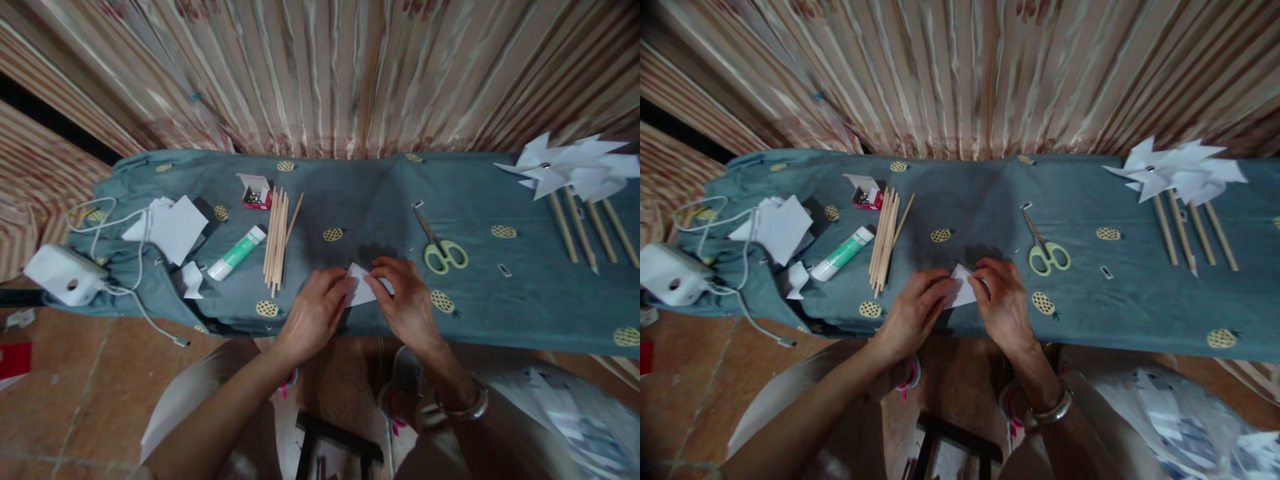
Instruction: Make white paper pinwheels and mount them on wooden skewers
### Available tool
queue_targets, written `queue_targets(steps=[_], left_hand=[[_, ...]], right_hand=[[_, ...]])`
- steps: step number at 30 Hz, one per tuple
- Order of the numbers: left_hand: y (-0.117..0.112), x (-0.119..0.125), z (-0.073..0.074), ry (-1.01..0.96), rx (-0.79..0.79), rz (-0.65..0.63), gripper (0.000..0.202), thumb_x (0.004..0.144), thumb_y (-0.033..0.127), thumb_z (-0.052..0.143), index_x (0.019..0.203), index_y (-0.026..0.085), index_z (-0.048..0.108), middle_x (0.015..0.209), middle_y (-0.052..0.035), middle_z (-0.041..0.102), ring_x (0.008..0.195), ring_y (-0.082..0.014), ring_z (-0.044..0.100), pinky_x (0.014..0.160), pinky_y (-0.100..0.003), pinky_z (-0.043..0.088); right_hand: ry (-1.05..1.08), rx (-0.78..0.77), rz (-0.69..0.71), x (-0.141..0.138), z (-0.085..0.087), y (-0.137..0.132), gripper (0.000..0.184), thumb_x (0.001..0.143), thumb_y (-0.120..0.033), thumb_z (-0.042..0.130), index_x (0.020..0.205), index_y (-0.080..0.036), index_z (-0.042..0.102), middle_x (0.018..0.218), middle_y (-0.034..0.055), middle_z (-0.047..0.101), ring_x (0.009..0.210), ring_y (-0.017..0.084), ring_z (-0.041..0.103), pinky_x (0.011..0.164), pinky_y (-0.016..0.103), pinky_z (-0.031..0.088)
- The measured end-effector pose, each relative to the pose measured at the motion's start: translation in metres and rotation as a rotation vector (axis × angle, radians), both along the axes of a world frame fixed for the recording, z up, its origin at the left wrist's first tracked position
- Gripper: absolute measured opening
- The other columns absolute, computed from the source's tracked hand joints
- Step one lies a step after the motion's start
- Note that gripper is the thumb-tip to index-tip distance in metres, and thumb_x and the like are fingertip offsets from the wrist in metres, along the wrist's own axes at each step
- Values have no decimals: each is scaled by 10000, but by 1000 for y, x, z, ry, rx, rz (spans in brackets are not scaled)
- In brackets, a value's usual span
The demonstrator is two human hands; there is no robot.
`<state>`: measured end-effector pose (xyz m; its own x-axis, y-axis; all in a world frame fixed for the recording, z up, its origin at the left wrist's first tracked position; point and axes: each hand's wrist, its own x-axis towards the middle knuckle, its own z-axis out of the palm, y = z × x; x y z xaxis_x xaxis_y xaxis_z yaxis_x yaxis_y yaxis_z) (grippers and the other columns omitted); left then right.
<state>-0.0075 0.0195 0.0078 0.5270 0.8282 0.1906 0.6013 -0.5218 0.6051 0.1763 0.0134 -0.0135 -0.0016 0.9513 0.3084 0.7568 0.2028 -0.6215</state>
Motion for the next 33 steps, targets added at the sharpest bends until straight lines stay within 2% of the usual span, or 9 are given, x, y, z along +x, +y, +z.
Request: queue_targets(steps=[3, 7, 14, 23, 33], left_hand=[[-7, 4, -5, 76, 75, -95, 361, 960, 206, 418, 1315, 166, 471, 1355, -137, 531, 1264, -251, 466, 978, -444, 473], [-15, 8, -13, 162, 102, -150, 425, 959, 209, 421, 1372, 112, 402, 1417, -157, 487, 1352, -256, 393, 1022, -442, 443], [-17, 9, -17, 216, 148, -157, 432, 966, 215, 401, 1376, 81, 396, 1437, -171, 467, 1381, -267, 364, 1038, -452, 423], [-17, 9, -17, 249, 145, -163, 445, 971, 227, 375, 1395, 94, 377, 1454, -178, 443, 1401, -252, 338, 1048, -444, 403], [-21, 8, -17, 357, 183, -205, 585, 953, 384, 435, 1414, 39, 334, 1493, -197, 373, 1430, -265, 272, 1109, -430, 331]], right_hand=[[-9, 1, 1, 0, -1, 0, 154, 899, -284, 551, 833, -193, 656, 1024, 86, 683, 983, 240, 583, 889, 402, 475], [-10, -3, -8, 0, -2, 1, 144, 894, -287, 556, 823, -202, 649, 1018, 78, 682, 979, 238, 581, 879, 395, 476], [-14, 10, -8, -1, -3, 3, 134, 890, -278, 562, 812, -203, 642, 993, 69, 681, 943, 229, 581, 867, 385, 471], [-35, 24, -30, -3, -5, 3, 129, 886, -268, 568, 797, -200, 633, 989, 76, 679, 939, 234, 576, 865, 394, 468], [-75, 45, 0, -3, -3, 3, 150, 906, -263, 532, 812, -192, 625, 994, 83, 675, 935, 229, 582, 860, 395, 483]])
